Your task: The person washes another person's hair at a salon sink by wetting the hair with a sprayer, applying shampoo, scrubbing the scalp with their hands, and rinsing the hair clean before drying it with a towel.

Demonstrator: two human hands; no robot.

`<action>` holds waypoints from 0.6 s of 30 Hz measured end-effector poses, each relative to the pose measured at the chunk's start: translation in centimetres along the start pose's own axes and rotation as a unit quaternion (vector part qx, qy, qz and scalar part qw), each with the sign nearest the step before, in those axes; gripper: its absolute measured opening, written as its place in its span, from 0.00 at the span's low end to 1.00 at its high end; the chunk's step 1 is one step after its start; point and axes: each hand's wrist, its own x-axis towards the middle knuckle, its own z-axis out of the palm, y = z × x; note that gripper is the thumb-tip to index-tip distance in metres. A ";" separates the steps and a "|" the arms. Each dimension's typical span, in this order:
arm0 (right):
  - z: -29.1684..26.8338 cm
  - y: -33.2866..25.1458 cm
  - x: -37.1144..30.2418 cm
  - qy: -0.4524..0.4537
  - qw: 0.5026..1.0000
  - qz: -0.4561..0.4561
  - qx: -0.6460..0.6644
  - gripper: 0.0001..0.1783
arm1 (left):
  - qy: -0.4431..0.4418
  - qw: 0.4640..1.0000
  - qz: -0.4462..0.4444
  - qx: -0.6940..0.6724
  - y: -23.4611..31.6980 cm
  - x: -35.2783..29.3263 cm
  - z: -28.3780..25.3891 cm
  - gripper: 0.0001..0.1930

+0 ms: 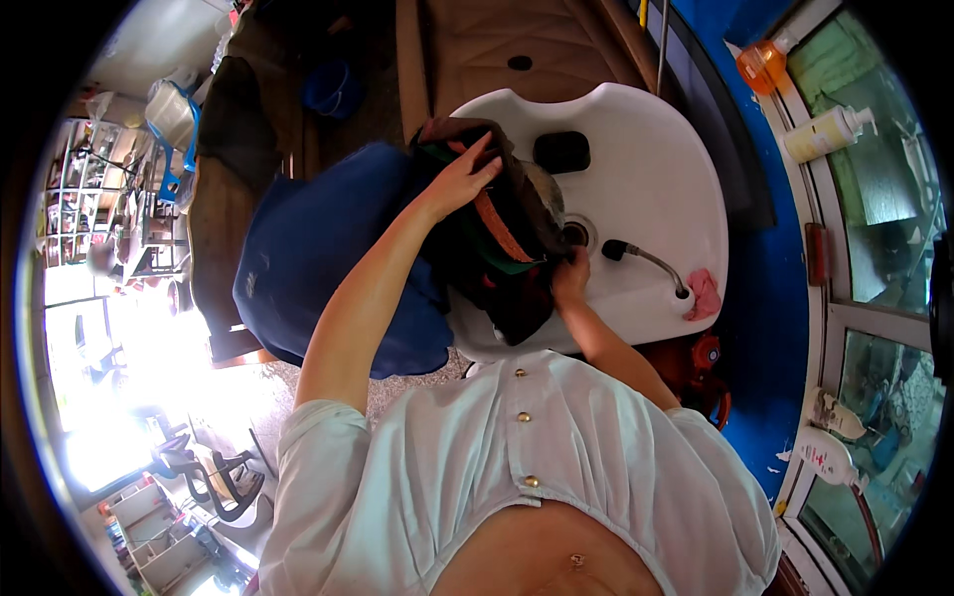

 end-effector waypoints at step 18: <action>5.0 -1.7 0.0 -0.198 0.749 0.309 0.552 0.26 | -0.233 0.870 -0.379 -0.212 -10.3 10.1 -5.9 0.23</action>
